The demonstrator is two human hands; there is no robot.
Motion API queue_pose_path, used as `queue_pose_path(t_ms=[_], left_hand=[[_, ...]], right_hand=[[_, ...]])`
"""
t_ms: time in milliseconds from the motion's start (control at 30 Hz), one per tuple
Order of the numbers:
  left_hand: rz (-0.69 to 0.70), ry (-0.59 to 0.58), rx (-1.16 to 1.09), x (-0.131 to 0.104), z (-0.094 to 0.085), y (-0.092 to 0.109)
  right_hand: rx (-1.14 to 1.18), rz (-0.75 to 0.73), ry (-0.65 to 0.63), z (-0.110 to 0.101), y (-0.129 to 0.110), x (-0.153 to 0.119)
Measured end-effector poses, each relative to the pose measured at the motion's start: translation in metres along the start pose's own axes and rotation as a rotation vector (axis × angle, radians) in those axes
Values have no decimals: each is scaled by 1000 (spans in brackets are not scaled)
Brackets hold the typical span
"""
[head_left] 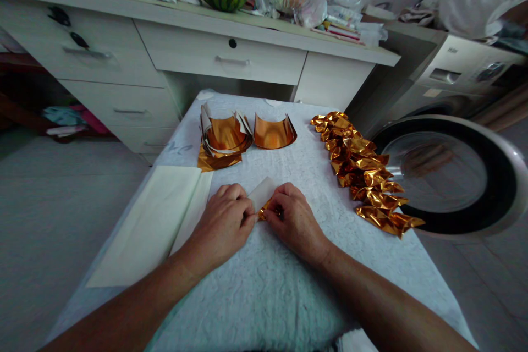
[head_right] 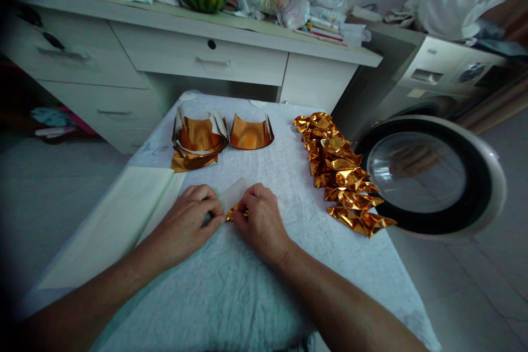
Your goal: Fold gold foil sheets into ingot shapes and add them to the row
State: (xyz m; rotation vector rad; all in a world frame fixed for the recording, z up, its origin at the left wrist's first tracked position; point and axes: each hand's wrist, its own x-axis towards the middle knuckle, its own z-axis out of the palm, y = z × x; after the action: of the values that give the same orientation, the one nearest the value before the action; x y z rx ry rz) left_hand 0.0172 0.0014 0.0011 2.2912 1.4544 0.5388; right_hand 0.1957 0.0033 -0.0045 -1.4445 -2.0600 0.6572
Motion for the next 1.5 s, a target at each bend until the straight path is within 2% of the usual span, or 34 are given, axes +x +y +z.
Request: queue_pose_path(t_ms=[267,667,1100,1300,1500], left_hand=[[34,-18,48,-1,1,0],[6,-11,97,0,4,2],[-45,-20,-131,0,2,-4],[-29,-47,-148,2,1,-5],[-10,-22,-124,2,2,-6]], right_hand=[[-52,-17,1,0,0,0],[-84,-6,-11,3,-1,1],[-95,-11,-42,0,-1,1],[-101,-5,-39,2,-1,0],[-107,-11,-37,1,1,1]])
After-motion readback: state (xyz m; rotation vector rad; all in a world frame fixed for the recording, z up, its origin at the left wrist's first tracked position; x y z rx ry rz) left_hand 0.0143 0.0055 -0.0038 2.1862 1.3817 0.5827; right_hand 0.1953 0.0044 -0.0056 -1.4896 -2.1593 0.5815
